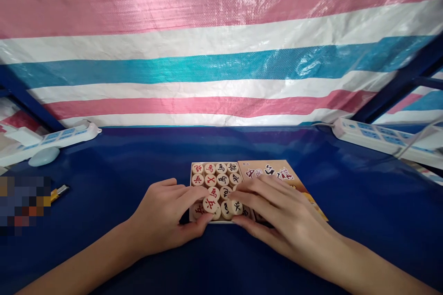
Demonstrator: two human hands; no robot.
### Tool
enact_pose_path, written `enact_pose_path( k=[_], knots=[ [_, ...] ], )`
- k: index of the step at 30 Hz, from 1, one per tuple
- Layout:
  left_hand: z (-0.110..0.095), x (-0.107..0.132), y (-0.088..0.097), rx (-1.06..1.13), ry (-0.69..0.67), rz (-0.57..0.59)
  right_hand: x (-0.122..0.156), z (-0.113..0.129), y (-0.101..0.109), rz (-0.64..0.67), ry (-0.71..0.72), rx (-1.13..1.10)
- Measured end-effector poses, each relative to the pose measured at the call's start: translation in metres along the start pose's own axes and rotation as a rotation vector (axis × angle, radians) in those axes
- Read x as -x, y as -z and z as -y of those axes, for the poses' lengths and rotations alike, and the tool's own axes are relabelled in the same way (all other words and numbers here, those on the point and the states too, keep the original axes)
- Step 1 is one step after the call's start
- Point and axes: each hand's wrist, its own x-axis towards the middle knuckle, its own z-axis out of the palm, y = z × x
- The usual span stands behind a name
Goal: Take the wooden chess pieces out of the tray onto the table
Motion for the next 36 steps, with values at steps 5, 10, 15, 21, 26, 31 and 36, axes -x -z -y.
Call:
enact_pose_path(
  k=[5,10,15,21,26,31,36],
  knots=[
    [0.0009,0.0017,0.0007,0.008,-0.012,0.014,-0.0005,0.0019,-0.0039,0.030,0.016,0.003],
    [-0.0008,0.0015,0.0004,0.015,0.005,0.027,0.0008,0.0009,-0.0013,-0.001,-0.029,-0.033],
    [-0.0021,-0.0003,0.0006,0.039,0.015,0.020,-0.0018,0.0026,-0.0019,-0.040,-0.073,-0.059],
    [-0.0034,0.0002,0.0013,0.061,0.025,0.043,-0.0031,0.0041,-0.0038,-0.009,-0.096,-0.125],
    [-0.0059,-0.0011,0.0016,0.089,0.045,0.027,0.0005,0.0044,-0.0057,-0.021,-0.065,-0.093],
    [-0.0081,-0.0021,0.0013,0.092,0.053,-0.035,0.0013,0.0073,-0.0062,-0.088,-0.017,-0.034],
    [-0.0066,-0.0004,0.0009,0.076,0.050,-0.099,-0.0029,0.0082,-0.0039,-0.105,-0.038,-0.091]
  ],
)
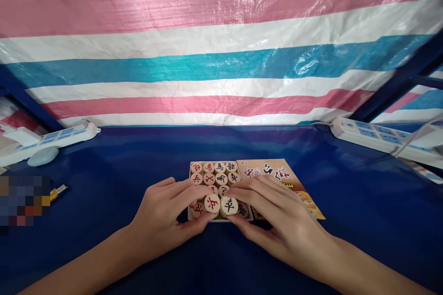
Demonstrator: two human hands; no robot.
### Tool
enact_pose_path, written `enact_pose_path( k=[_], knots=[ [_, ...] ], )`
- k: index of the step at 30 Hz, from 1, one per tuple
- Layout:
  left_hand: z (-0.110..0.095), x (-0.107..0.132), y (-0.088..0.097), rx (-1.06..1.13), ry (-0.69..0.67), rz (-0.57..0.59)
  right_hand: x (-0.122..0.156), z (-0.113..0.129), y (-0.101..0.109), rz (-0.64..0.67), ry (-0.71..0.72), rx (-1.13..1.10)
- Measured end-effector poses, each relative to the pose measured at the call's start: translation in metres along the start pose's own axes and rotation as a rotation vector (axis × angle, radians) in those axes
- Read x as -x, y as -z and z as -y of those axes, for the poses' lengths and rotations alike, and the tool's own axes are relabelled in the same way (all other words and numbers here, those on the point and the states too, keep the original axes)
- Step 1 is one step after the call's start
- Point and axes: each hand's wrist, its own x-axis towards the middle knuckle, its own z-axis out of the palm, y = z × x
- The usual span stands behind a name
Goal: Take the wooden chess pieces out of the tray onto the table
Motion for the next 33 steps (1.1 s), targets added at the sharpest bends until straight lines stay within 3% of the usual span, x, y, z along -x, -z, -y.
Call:
enact_pose_path(
  k=[7,13,20,33],
  knots=[
    [0.001,0.002,0.004,0.065,-0.001,-0.012,-0.014,-0.002,0.001,-0.071,0.013,-0.095],
    [0.001,0.000,0.004,0.129,-0.006,-0.036,-0.023,-0.003,0.005,-0.044,0.036,-0.096],
    [0.002,0.001,0.005,0.191,0.038,0.014,-0.012,-0.011,-0.001,-0.023,0.043,-0.078],
    [0.002,0.000,0.004,0.175,0.025,0.018,-0.006,-0.004,0.001,-0.182,0.097,0.025]
  ],
)
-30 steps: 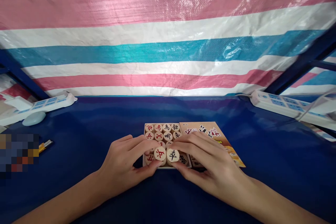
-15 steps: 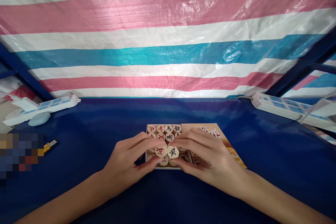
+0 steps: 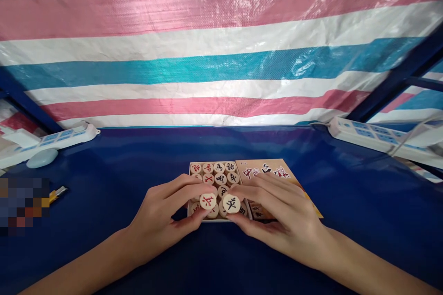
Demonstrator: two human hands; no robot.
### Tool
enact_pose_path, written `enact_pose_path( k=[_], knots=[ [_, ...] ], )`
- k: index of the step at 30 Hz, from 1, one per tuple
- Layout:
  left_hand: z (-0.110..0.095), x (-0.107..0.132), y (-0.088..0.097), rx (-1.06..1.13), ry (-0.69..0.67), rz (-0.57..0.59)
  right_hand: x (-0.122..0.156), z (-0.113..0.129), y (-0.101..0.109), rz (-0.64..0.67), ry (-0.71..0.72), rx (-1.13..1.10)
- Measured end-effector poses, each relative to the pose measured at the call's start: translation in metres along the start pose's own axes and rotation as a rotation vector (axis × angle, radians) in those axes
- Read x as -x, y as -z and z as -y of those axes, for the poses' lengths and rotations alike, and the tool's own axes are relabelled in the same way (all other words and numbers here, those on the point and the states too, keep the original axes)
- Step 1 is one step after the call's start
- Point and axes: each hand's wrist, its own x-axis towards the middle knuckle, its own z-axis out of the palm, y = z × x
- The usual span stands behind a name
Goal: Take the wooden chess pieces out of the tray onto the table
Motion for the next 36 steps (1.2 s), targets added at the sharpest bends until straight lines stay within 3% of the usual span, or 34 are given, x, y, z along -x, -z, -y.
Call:
enact_pose_path(
  k=[10,21,29,36],
  knots=[
    [-0.001,-0.003,0.000,0.024,-0.048,-0.039,0.006,0.001,-0.004,0.084,-0.032,-0.067],
    [-0.005,-0.005,-0.007,0.048,-0.063,-0.105,0.004,0.001,-0.006,-0.027,-0.083,-0.047],
    [-0.005,-0.005,-0.004,0.052,-0.077,-0.136,0.006,0.002,-0.007,0.010,-0.079,-0.075],
    [-0.005,-0.009,-0.011,0.175,-0.003,-0.193,0.005,0.002,-0.003,-0.030,-0.086,-0.056]
  ],
)
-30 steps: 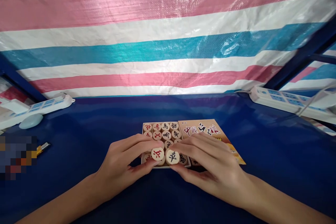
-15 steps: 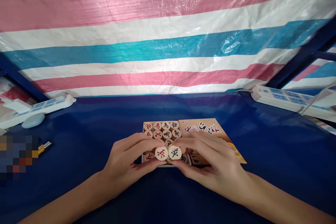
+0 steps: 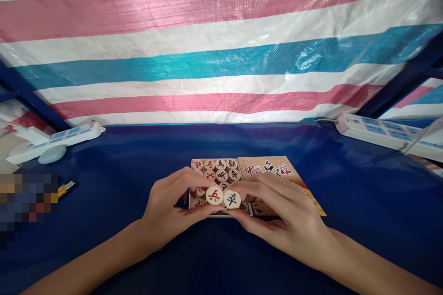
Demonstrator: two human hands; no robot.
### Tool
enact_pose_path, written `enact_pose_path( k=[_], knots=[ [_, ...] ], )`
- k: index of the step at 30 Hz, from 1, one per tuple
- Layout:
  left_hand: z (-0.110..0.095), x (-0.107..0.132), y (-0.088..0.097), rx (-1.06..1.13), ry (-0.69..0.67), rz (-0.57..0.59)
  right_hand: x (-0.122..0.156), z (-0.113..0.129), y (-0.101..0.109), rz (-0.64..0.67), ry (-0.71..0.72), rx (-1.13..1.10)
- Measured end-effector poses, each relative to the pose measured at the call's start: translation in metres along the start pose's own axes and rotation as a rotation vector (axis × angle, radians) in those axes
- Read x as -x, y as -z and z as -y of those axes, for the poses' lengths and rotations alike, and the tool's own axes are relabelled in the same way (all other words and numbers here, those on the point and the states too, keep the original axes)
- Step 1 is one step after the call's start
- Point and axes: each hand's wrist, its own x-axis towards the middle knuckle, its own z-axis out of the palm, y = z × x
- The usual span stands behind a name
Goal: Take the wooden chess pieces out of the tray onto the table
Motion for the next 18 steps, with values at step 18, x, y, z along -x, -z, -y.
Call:
enact_pose_path(
  k=[18],
  knots=[
    [-0.0010,0.0029,-0.0078,-0.103,0.028,-0.053,-0.0025,-0.0007,0.0022,-0.015,0.009,0.018]
  ],
)
